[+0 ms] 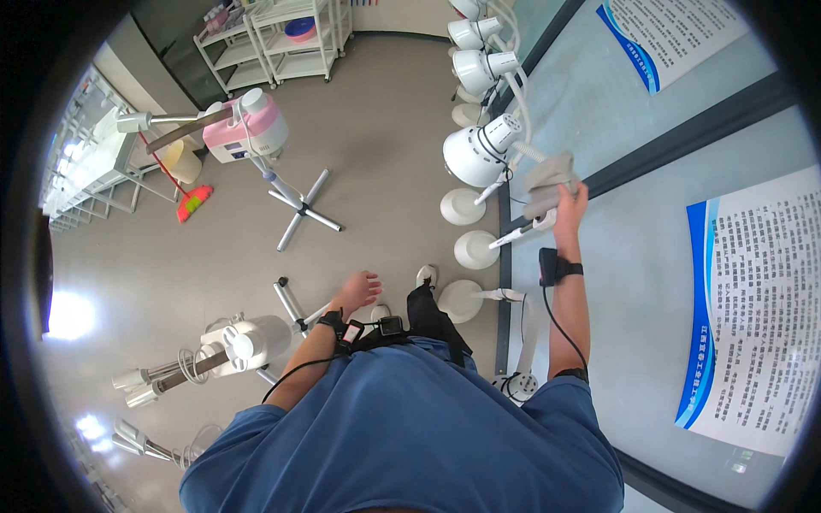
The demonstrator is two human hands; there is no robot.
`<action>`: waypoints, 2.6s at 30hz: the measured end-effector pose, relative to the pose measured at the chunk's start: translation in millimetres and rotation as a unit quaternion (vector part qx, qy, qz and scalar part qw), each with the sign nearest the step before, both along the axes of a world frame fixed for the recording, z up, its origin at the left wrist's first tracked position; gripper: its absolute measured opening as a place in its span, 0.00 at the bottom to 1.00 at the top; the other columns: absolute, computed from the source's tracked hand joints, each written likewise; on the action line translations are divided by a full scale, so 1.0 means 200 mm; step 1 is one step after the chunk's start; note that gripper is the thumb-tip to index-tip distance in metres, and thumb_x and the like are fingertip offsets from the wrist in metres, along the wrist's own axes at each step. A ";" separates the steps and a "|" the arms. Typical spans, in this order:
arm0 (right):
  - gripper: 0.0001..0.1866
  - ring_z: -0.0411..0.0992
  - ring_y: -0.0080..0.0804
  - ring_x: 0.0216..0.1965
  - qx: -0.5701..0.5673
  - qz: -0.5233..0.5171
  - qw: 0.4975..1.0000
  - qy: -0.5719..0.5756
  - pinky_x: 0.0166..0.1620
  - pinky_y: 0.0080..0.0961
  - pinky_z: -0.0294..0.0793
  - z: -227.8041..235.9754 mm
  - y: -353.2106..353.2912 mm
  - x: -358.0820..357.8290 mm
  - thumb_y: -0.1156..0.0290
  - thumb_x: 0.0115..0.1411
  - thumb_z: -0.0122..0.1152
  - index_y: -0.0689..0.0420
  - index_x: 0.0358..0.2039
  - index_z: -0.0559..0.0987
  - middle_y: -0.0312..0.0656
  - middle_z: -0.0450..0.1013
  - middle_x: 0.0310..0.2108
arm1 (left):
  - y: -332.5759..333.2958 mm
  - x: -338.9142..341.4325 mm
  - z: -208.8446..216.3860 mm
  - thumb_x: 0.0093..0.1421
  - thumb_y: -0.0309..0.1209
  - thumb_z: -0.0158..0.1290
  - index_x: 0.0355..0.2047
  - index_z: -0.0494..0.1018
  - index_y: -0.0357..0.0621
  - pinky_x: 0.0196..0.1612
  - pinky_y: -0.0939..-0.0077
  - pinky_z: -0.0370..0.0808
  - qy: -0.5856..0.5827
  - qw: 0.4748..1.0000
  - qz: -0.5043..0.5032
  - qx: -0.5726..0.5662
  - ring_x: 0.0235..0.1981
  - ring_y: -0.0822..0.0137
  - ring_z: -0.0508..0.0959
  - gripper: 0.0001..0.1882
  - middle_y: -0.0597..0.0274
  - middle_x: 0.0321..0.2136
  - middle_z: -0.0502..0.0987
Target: Cleaning and wiping down medical or laboratory lighting equipment with a cloth.
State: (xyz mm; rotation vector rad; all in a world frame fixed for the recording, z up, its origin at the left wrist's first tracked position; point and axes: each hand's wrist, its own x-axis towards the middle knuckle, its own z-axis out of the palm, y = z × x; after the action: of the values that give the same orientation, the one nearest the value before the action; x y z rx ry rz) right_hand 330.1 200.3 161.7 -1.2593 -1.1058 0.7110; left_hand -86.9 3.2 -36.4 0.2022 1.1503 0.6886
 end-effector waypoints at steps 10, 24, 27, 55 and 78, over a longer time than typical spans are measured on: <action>0.18 0.56 0.51 0.59 0.082 0.196 0.886 -0.412 0.53 0.35 0.61 -0.01 0.36 -0.12 0.77 0.38 0.63 0.53 0.30 0.68 0.49 0.57 0.58 | 0.63 0.30 0.32 0.56 0.40 0.48 0.44 0.68 0.45 0.41 0.70 0.70 0.151 0.983 -0.007 0.109 0.39 0.65 0.74 0.18 0.58 0.38 0.74; 0.39 0.62 0.48 0.51 0.038 0.152 0.845 -0.510 0.53 0.42 0.61 -0.11 0.43 -0.28 0.70 0.38 0.66 0.54 0.54 0.64 0.46 0.64 0.47 | 1.51 0.80 0.81 0.45 0.38 0.65 0.50 0.63 0.40 0.48 0.68 0.70 0.387 0.693 -0.080 0.604 0.45 0.61 0.74 0.35 0.51 0.43 0.73; 0.37 0.66 0.48 0.48 0.037 0.139 0.848 -0.510 0.50 0.41 0.67 -0.14 0.50 -0.32 0.75 0.36 0.64 0.57 0.51 0.65 0.46 0.67 0.44 | 1.56 0.89 0.84 0.45 0.38 0.65 0.47 0.63 0.39 0.44 0.68 0.72 0.345 0.736 -0.090 0.576 0.42 0.62 0.76 0.32 0.52 0.41 0.75; 0.27 0.70 0.50 0.43 -0.127 0.118 0.917 -0.359 0.43 0.38 0.70 -0.35 0.44 0.41 0.71 0.30 0.65 0.56 0.38 0.74 0.47 0.74 0.35 | 1.58 0.93 0.78 0.37 0.36 0.65 0.36 0.67 0.38 0.38 0.64 0.73 0.372 0.717 -0.050 0.588 0.35 0.55 0.75 0.26 0.53 0.32 0.72; 0.33 0.71 0.41 0.40 0.003 0.124 0.831 -0.542 0.43 0.36 0.68 -0.24 0.47 -0.15 0.69 0.29 0.70 0.52 0.42 0.73 0.41 0.69 0.37 | 1.53 0.89 0.72 0.39 0.37 0.66 0.39 0.65 0.36 0.40 0.70 0.74 0.401 0.701 -0.061 0.587 0.35 0.65 0.77 0.30 0.54 0.33 0.76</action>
State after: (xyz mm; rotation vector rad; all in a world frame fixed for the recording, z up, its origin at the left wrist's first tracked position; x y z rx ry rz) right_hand 300.2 293.8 112.8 -1.5532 -2.2206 0.0969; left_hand 91.3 310.1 107.8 1.8164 1.3082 1.1969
